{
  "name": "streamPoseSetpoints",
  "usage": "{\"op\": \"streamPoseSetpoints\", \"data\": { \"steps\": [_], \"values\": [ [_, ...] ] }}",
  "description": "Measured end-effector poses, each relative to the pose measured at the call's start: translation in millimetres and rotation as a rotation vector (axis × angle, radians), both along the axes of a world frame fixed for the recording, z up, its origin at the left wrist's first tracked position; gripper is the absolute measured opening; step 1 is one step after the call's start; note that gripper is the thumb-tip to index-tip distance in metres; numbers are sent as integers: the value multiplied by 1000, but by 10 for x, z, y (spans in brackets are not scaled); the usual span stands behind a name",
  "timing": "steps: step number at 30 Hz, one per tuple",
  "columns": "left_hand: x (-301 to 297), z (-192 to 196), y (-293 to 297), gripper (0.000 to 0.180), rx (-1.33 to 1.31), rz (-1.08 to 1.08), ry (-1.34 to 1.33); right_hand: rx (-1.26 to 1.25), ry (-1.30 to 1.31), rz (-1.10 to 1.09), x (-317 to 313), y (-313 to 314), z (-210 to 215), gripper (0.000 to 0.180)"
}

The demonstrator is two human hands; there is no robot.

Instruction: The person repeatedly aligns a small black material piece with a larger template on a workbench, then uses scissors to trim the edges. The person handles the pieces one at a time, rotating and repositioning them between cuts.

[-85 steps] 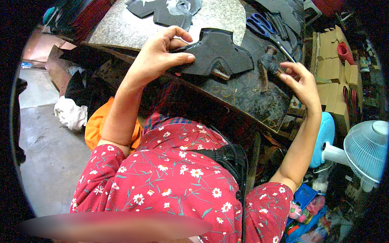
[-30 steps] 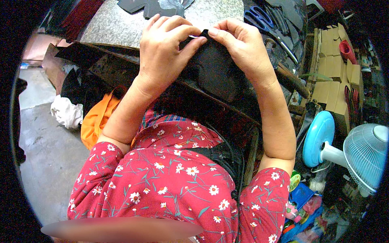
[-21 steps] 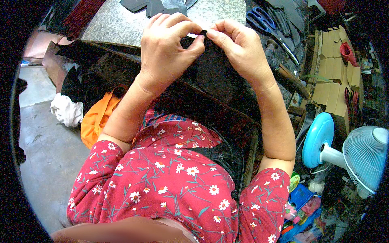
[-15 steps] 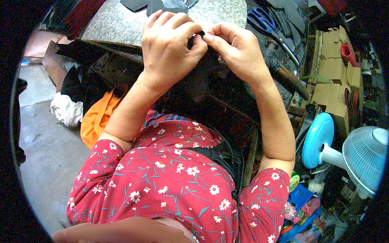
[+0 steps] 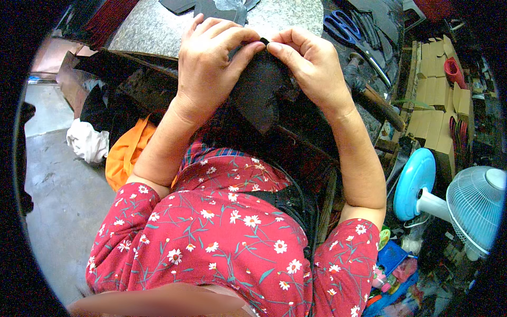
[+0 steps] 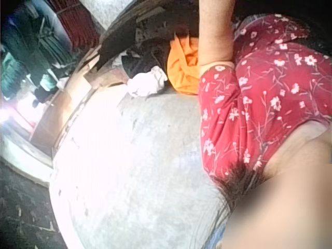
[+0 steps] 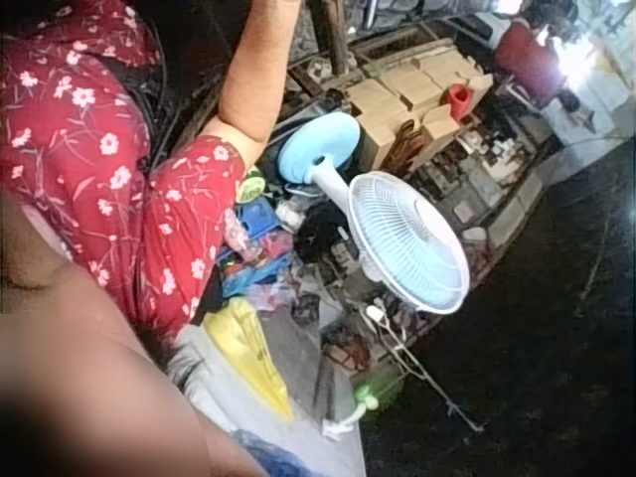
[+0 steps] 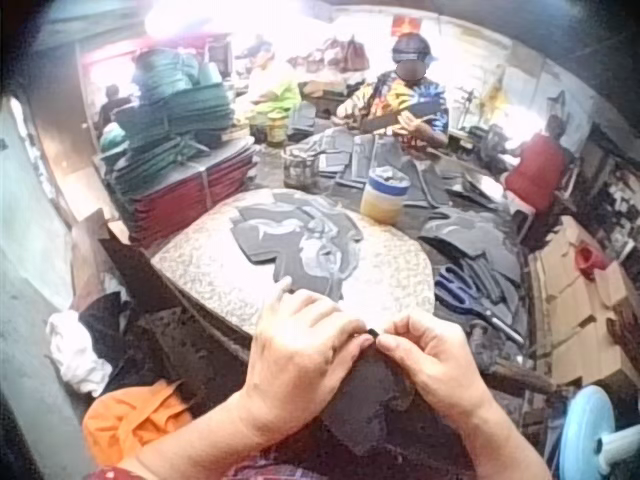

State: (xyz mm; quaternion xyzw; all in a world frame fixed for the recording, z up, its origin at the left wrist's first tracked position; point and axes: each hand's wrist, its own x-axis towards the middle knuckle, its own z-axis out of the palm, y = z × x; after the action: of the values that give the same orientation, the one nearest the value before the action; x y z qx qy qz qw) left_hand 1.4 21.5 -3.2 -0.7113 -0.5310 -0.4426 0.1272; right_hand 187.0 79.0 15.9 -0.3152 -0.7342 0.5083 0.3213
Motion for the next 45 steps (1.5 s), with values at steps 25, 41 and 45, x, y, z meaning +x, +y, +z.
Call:
{"op": "streamPoseSetpoints", "data": {
  "steps": [25, 41, 45],
  "values": [
    [84, 134, -134, 11, 1, 149, 112, 128, -66, 26, -19, -3, -85, 18],
    [107, 116, -123, 13, 1, 207, 63, 347, -192, -16, -14, -69, -9, 18],
    [83, 246, -178, 6, -20, 132, 98, 462, -185, -13, -25, -106, 39, 16]
  ]
}}
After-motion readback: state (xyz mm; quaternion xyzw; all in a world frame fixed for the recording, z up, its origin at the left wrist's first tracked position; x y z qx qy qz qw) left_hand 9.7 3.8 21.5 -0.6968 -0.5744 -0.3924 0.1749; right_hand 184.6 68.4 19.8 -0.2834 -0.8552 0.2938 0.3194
